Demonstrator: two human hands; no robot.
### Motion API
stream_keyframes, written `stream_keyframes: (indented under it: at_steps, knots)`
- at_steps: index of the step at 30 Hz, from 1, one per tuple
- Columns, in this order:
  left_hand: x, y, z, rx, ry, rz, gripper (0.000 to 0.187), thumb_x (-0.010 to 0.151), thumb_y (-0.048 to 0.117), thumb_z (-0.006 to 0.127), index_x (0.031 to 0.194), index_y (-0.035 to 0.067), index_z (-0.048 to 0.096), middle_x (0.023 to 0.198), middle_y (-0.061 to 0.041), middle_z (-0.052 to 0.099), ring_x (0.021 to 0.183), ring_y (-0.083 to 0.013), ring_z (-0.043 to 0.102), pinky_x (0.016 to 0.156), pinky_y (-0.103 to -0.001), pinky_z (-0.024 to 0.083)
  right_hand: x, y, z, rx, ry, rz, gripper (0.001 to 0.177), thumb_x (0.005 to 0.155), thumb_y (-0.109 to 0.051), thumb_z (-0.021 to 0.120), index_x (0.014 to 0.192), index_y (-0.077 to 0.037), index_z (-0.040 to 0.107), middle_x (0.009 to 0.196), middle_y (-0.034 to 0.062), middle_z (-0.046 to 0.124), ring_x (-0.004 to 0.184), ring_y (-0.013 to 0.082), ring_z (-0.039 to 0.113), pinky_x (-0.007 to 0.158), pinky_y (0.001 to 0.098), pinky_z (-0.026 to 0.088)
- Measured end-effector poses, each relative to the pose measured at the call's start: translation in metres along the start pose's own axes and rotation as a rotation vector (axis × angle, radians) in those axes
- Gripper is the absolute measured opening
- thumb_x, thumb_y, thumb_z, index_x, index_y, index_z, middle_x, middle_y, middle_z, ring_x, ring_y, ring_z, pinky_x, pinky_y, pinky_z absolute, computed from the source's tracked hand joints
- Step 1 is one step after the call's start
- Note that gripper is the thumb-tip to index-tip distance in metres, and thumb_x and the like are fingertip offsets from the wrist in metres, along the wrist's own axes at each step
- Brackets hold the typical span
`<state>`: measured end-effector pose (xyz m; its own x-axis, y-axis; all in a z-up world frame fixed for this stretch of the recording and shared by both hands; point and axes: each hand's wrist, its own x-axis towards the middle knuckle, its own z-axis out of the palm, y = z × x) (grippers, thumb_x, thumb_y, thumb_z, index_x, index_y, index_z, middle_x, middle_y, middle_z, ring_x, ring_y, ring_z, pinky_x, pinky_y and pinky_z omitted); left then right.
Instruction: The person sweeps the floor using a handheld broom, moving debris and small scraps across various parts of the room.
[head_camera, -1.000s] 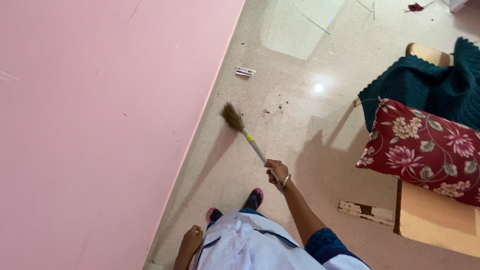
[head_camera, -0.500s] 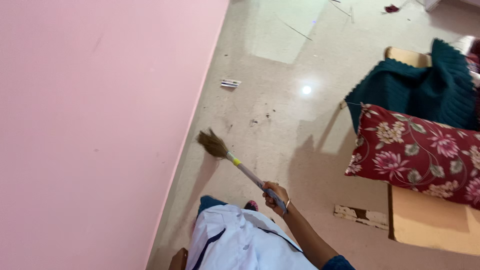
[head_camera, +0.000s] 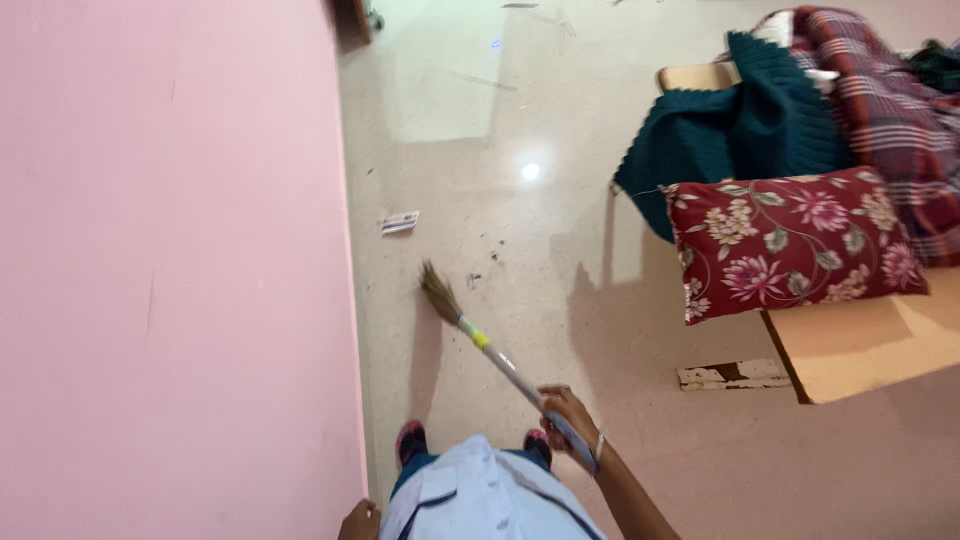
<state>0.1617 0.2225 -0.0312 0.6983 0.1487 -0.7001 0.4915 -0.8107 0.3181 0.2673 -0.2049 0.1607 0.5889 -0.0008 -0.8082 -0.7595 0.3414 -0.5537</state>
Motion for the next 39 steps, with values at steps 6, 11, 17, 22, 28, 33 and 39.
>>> stream_keyframes:
  at_steps: [6,11,17,22,28,33,39]
  knots:
    - [0.038,-0.014,-0.053,0.297,-0.090,0.090,0.044,0.093,0.038,0.052,0.129,0.014,0.059,0.125,-0.020,0.067,0.119,-0.0389,0.064,0.103,-0.050,0.050,-0.060,0.042,-0.004,0.283,0.001,-0.073,0.039,0.088,-0.015,0.058,0.126,-0.005,0.057,0.067,0.0102,0.055,0.038,0.0130,0.041,0.034,0.0268,0.033]
    - [0.057,0.063,-0.081,0.329,-0.178,0.182,0.037,0.095,0.032,0.050,0.123,0.011,0.064,0.124,-0.019,0.069,0.119,-0.0372,0.065,0.100,-0.051,0.052,-0.066,0.077,-0.004,0.524,0.045,-0.022,0.026,0.091,-0.018,0.057,0.113,-0.006,0.056,0.069,0.0094,0.054,0.047,0.0151,0.046,0.043,0.0283,0.040]
    - [0.056,0.122,-0.049,0.176,-0.227,0.466,0.033,0.096,0.032,0.053,0.109,0.005,0.065,0.110,-0.024,0.069,0.106,-0.0423,0.066,0.091,-0.053,0.052,-0.023,0.119,0.032,0.789,-0.026,0.068,0.015,0.094,-0.021,0.056,0.098,-0.007,0.056,0.072,0.0084,0.053,0.058,0.0175,0.051,0.053,0.0302,0.049]
    - [0.053,0.084,-0.019,0.234,-0.267,0.570,0.032,0.096,0.028,0.055,0.097,-0.001,0.068,0.102,-0.027,0.070,0.100,-0.0433,0.069,0.088,-0.052,0.054,-0.039,0.185,0.074,0.941,-0.273,0.175,0.019,0.097,-0.023,0.054,0.086,-0.008,0.055,0.074,0.0075,0.052,0.067,0.0196,0.055,0.062,0.0317,0.057]
    - [0.007,-0.018,-0.033,0.409,-0.308,0.263,0.039,0.097,0.036,0.050,0.115,0.004,0.065,0.119,-0.024,0.067,0.113,-0.0424,0.063,0.097,-0.051,0.051,-0.019,0.179,0.147,0.744,-0.334,0.341,0.022,0.094,-0.020,0.053,0.078,-0.006,0.049,0.069,0.0076,0.048,0.062,0.0202,0.051,0.064,0.0364,0.055]
    - [-0.023,-0.049,-0.045,0.398,-0.243,0.210,0.039,0.097,0.036,0.051,0.118,0.006,0.064,0.116,-0.022,0.070,0.111,-0.0394,0.066,0.096,-0.050,0.052,0.044,0.155,0.134,0.866,-0.531,0.229,0.021,0.084,-0.011,0.057,0.072,-0.010,0.040,0.069,0.0029,0.044,0.057,0.0133,0.044,0.052,0.0268,0.045]
    - [-0.038,-0.043,-0.033,0.327,-0.198,0.259,0.038,0.097,0.037,0.051,0.115,0.006,0.065,0.114,-0.022,0.071,0.110,-0.0390,0.067,0.096,-0.049,0.052,0.028,0.149,0.023,1.132,-0.536,0.010,0.018,0.088,-0.017,0.058,0.082,-0.004,0.046,0.063,-0.0009,0.041,0.047,0.0081,0.038,0.043,0.0218,0.035]
